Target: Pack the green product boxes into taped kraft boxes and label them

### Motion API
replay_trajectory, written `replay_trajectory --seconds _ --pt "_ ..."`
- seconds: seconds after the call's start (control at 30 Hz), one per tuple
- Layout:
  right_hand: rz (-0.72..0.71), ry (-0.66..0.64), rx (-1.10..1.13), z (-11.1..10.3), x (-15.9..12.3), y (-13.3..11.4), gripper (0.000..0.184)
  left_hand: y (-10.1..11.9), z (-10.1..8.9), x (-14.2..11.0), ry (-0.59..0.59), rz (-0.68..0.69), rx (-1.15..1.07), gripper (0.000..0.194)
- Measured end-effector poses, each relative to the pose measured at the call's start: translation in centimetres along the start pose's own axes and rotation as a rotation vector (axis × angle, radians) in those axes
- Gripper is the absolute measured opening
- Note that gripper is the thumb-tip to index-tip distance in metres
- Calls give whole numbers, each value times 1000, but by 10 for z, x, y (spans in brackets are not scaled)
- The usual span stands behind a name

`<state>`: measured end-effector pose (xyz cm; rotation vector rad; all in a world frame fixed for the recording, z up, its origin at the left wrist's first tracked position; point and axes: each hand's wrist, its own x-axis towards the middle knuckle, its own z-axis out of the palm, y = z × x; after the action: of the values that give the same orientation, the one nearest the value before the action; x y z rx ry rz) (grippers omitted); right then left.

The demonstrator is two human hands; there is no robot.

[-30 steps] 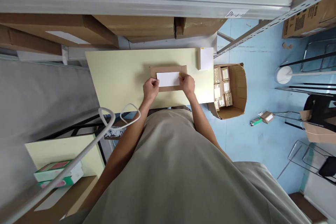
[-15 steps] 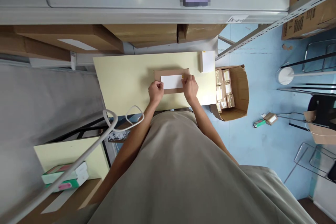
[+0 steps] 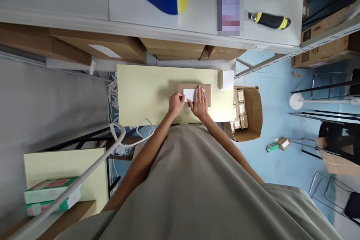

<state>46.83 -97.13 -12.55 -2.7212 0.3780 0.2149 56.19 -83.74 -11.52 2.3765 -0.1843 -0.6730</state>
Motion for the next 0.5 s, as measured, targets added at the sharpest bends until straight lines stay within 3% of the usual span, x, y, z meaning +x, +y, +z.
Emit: replay_trajectory --seconds 0.27,0.5 --pt "-85 -124 -74 8 2 -29 77 -5 -14 -2 -74 107 101 24" --pt "-60 -135 -115 21 -1 -58 82 -17 -29 -1 -143 88 227 31"
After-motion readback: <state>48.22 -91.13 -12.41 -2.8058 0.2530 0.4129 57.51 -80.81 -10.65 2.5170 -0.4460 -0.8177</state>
